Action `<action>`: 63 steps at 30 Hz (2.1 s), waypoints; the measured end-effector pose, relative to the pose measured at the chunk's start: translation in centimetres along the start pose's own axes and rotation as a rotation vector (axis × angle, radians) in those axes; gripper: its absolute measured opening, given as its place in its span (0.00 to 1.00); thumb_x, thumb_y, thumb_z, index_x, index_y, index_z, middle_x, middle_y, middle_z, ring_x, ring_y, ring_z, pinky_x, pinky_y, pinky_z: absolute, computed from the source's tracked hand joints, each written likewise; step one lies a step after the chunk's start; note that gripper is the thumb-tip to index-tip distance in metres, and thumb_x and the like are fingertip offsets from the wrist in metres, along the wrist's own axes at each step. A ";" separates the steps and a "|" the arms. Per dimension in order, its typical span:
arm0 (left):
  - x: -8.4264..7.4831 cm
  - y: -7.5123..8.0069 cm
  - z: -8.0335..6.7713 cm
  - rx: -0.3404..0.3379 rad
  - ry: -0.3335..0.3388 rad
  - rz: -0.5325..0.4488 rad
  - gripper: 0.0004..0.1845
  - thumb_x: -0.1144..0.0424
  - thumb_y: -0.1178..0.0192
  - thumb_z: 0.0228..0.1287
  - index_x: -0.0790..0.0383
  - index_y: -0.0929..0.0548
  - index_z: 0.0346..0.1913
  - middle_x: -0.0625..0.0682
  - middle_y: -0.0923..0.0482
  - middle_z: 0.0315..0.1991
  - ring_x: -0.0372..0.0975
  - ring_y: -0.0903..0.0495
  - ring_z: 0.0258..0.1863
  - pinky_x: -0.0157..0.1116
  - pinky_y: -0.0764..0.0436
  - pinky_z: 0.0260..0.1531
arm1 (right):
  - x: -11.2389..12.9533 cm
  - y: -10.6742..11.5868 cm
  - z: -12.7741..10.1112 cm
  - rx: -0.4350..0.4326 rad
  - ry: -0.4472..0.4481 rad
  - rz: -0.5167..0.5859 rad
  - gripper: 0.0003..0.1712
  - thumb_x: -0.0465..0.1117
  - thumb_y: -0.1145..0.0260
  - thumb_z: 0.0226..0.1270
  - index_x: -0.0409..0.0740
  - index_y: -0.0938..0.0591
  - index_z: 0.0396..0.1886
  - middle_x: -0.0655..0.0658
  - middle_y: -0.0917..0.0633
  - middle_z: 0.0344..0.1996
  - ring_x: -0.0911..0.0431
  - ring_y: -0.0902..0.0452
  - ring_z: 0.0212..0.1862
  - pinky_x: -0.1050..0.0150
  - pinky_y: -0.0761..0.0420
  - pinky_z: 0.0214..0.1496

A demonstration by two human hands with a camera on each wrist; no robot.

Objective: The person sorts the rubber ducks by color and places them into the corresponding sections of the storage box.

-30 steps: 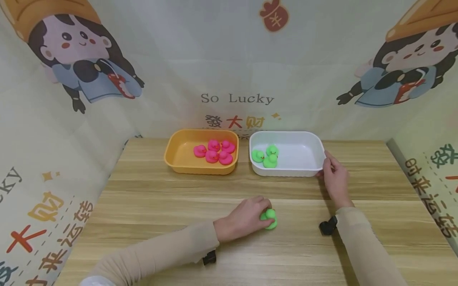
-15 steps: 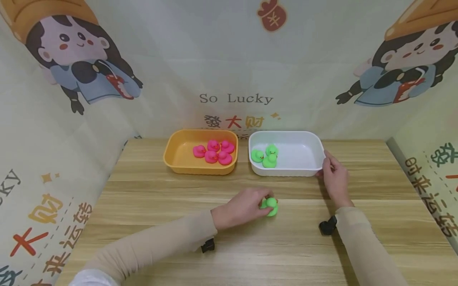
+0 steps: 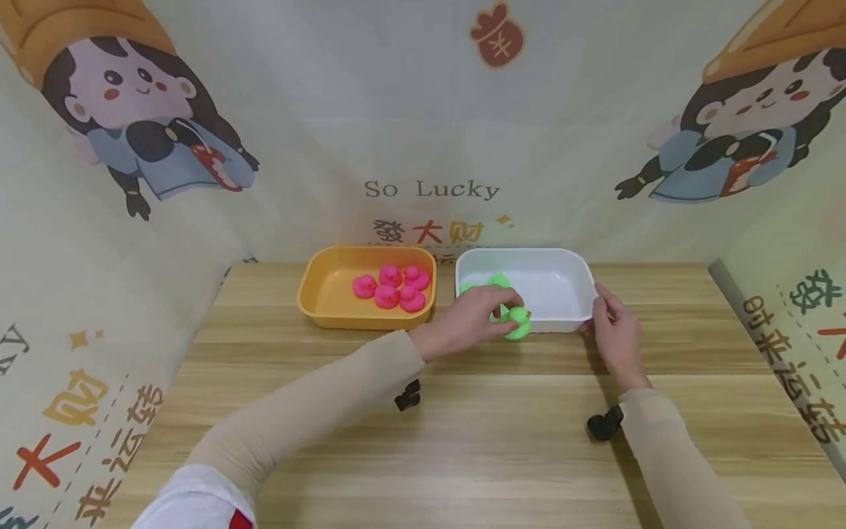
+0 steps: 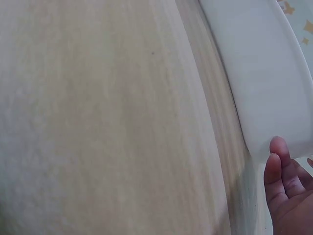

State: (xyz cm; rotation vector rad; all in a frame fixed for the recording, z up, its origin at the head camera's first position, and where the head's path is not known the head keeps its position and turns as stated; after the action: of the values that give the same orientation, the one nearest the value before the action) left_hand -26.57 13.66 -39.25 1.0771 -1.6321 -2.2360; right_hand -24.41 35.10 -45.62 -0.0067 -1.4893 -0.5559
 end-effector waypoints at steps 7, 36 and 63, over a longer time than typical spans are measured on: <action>1.2 0.5 4.3 -0.009 0.064 0.124 0.16 0.52 0.40 0.63 0.49 0.22 0.52 0.43 0.21 0.45 0.34 0.26 0.46 0.28 0.24 0.42 | -2.0 0.1 0.8 0.008 -0.018 -0.027 0.27 0.48 0.53 0.74 0.38 0.33 0.67 0.55 0.20 0.28 0.64 0.21 0.23 0.73 0.18 0.28; 4.7 -4.1 7.7 0.073 0.291 0.254 0.13 0.58 0.39 0.63 0.48 0.18 0.50 0.43 0.20 0.44 0.36 0.30 0.42 0.31 0.25 0.42 | 0.4 0.1 -0.2 -0.010 0.015 0.009 0.25 0.40 0.53 0.74 0.30 0.33 0.64 0.35 0.21 0.34 0.62 0.22 0.21 0.73 0.18 0.26; 4.2 -0.8 5.8 -0.038 0.186 0.190 0.14 0.51 0.48 0.69 0.52 0.19 0.49 0.43 0.20 0.43 0.36 0.26 0.45 0.30 0.24 0.43 | -3.0 -0.1 1.9 0.033 -0.004 -0.046 0.29 0.50 0.55 0.75 0.38 0.34 0.67 0.36 0.21 0.41 0.66 0.21 0.25 0.74 0.18 0.31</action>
State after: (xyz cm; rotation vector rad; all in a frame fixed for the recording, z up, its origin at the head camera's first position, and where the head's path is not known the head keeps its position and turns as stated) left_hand -33.04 16.18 -41.04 1.0384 -1.5397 -1.9764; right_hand -26.19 36.70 -48.24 0.0518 -1.5049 -0.5685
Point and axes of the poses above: each hand's wrist, its own z-axis towards the middle knuckle, its own y-axis out of the back of the hand, x = y × z, the point moved 7 cm from there along z, towards the middle knuckle
